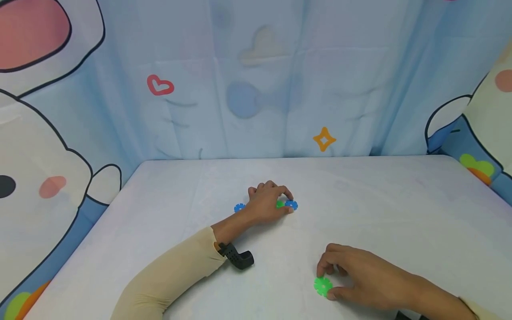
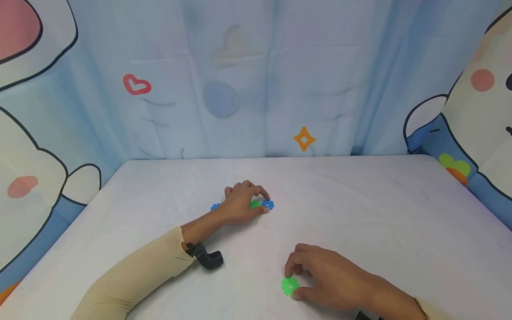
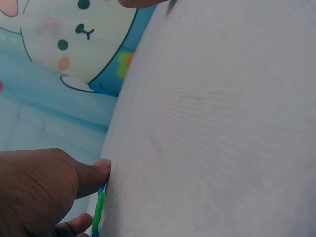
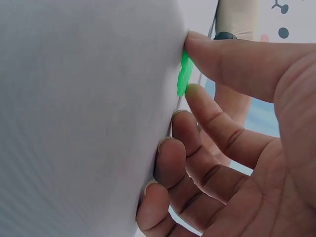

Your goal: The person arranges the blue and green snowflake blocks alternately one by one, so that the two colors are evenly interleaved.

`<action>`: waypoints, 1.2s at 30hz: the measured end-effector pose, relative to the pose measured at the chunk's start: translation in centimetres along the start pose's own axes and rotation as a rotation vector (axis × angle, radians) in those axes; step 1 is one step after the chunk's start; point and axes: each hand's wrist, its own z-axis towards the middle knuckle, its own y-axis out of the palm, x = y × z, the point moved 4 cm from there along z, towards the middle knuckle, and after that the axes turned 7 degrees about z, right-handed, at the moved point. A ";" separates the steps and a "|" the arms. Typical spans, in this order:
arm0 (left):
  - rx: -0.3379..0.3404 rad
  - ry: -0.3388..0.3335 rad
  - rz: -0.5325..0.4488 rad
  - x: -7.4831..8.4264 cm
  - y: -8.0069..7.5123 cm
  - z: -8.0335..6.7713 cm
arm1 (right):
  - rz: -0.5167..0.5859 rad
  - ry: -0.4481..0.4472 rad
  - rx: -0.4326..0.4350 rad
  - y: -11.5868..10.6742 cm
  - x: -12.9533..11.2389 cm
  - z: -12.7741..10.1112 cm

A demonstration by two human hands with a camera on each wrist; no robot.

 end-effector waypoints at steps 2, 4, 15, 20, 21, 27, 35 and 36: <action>0.002 0.002 -0.001 0.0 -0.1 0.0 | -0.006 -0.012 0.005 0.0 -0.1 0.0; 0.004 0.002 0.001 0.0 -0.1 0.1 | -0.015 -0.028 0.011 0.1 -0.2 -0.1; 0.008 -0.003 0.006 -0.1 0.1 0.2 | 0.081 -0.121 -0.039 0.5 -0.7 0.1; 0.009 0.007 0.008 -0.1 0.2 0.2 | 0.180 -0.122 -0.085 0.4 -0.7 0.3; 0.009 0.009 0.008 -0.1 0.2 0.2 | 0.194 -0.118 -0.088 0.3 -0.7 0.3; 0.007 0.008 0.005 -0.1 0.1 0.1 | 0.246 -0.113 -0.089 0.2 -0.6 0.3; 0.004 0.007 -0.005 -0.1 0.2 0.2 | 0.241 -0.118 -0.081 0.2 -0.5 0.3; 0.004 0.010 -0.008 -0.1 0.2 0.2 | 0.243 -0.107 -0.081 0.1 -0.4 0.3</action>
